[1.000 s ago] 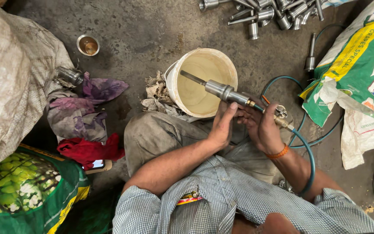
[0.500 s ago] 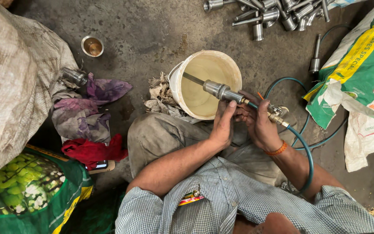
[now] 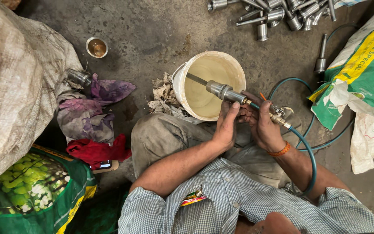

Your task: The person sits on the floor and repeatedly cleans cylindrical metal parts. They pick up a part, insert it into a handheld pneumatic tool, and spray it with liquid from a bucket. The cleaned parts are placed into a green crate.

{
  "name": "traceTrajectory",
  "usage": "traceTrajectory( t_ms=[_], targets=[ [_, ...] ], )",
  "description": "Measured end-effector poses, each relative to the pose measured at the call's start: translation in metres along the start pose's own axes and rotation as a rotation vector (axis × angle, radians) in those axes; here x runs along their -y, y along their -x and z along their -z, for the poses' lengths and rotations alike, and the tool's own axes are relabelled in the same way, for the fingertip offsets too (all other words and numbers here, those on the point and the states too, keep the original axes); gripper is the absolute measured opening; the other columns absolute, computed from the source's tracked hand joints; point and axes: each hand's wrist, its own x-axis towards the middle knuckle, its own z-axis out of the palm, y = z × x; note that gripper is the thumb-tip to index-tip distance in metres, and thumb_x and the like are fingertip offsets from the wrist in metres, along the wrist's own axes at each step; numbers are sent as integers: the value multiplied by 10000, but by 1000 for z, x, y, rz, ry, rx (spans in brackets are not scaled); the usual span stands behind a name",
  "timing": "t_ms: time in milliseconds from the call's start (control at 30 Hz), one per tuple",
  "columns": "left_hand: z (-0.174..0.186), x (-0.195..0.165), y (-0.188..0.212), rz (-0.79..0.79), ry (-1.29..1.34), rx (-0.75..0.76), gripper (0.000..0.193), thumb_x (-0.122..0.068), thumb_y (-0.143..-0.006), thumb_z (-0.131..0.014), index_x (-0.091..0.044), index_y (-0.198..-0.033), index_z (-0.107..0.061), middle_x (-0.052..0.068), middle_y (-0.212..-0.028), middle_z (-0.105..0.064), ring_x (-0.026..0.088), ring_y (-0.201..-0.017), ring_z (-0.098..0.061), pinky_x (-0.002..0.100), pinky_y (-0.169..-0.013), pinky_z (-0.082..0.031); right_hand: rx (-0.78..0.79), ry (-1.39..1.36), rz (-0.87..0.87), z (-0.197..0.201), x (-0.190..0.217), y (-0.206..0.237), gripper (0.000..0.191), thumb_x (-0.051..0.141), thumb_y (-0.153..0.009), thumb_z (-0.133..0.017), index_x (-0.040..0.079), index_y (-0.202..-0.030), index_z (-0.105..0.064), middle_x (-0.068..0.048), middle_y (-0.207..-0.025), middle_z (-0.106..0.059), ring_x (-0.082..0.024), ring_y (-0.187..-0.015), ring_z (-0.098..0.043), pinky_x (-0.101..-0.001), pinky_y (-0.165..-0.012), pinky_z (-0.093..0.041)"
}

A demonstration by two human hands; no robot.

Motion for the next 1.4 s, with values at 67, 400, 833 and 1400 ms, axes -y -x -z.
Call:
traceTrajectory(
  t_ms=[67,400,833,1400],
  targets=[
    [0,1,0,14,5,-2,409,-364,-1050,-592,-78,-1310,-459,42,-1177,-545,119,-1040,-527,281,-840,-450,9,-2,7,1,-1,0,876,690,-1005,-353,14,-1559,-396,-106,-1336,-639,-171,-1095,-648,-332,-914,-513],
    [-1,3,0,-13,17,-10,357,-323,-1061,-562,-70,-1296,-469,45,-1196,-553,123,-1070,-542,291,-892,-460,33,-19,11,7,-4,0,866,670,-1013,-382,5,-1567,-383,-106,-1336,-634,-163,-1096,-641,-329,-927,-516],
    [-8,9,4,128,211,218,642,-587,-1117,-460,4,-1351,-549,95,-1100,-638,190,-923,-610,357,-806,-500,17,68,270,30,-12,56,923,745,-1000,-320,-8,-1523,-422,-115,-1403,-600,-202,-1106,-656,-341,-947,-506],
    [-44,3,23,213,57,89,493,-624,-955,-619,-136,-967,-553,60,-818,-577,230,-741,-559,377,-673,-484,-298,1028,990,121,-63,152,419,255,-755,-850,83,-1008,-564,-90,-1258,-647,-234,-1043,-658,-371,-866,-524]
  ],
)
